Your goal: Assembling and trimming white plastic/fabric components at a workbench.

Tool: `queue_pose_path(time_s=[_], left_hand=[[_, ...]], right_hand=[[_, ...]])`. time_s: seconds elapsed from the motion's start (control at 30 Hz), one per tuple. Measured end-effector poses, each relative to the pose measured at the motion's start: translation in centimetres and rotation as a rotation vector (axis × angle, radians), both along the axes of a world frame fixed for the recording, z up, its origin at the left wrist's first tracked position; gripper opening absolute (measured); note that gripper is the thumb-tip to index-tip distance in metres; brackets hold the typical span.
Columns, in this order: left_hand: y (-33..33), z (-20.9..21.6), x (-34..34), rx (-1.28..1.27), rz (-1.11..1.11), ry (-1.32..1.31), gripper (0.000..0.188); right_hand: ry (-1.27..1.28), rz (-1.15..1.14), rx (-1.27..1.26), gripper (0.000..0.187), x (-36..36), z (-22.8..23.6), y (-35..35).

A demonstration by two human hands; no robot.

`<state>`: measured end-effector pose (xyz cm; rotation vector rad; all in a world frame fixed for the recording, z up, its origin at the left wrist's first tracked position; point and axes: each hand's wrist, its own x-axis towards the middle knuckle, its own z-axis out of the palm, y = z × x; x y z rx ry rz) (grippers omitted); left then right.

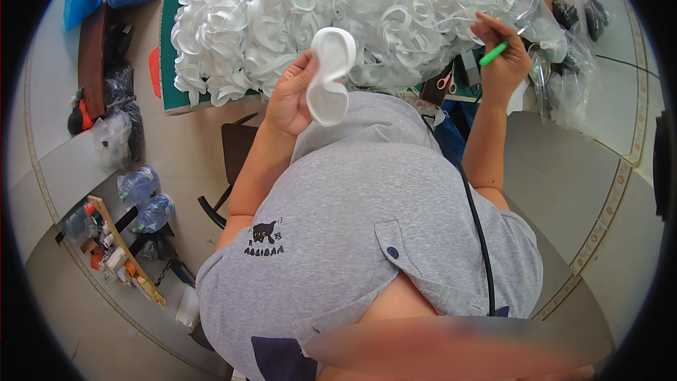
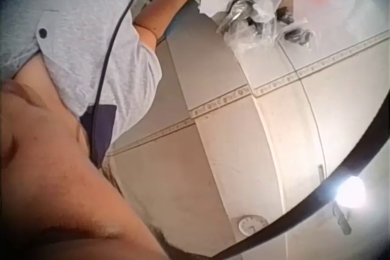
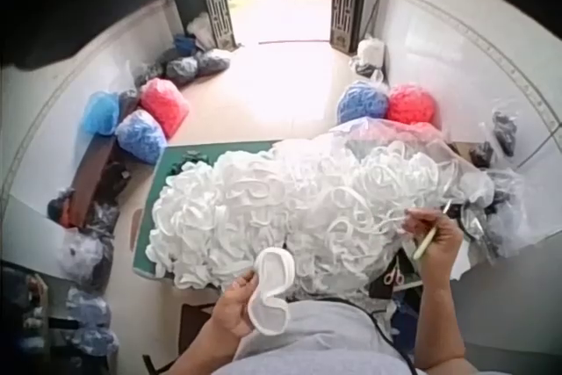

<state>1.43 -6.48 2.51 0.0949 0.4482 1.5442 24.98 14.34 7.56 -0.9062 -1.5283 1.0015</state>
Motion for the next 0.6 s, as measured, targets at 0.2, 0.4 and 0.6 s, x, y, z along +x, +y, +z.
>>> queue_pose_path(time_s=[0.2, 0.4, 0.6], left_hand=[[1.2, 2.0, 0.3, -0.026, 0.083, -0.018, 0.047], [2.1, 1.7, 1.2, -0.005, 0.091, -0.014, 0.04], [3.0, 2.1, 2.4, -0.093, 0.119, 0.461, 0.029]], right_hand=[[-0.785, 0.722, -0.589, 0.01, 6.8, 1.4, -0.6], [-1.015, 0.554, -0.867, 0.033, 10.3, 0.7, -2.5], [-0.155, 0.491, -0.261, 0.048, 4.7, 0.2, -4.1]])
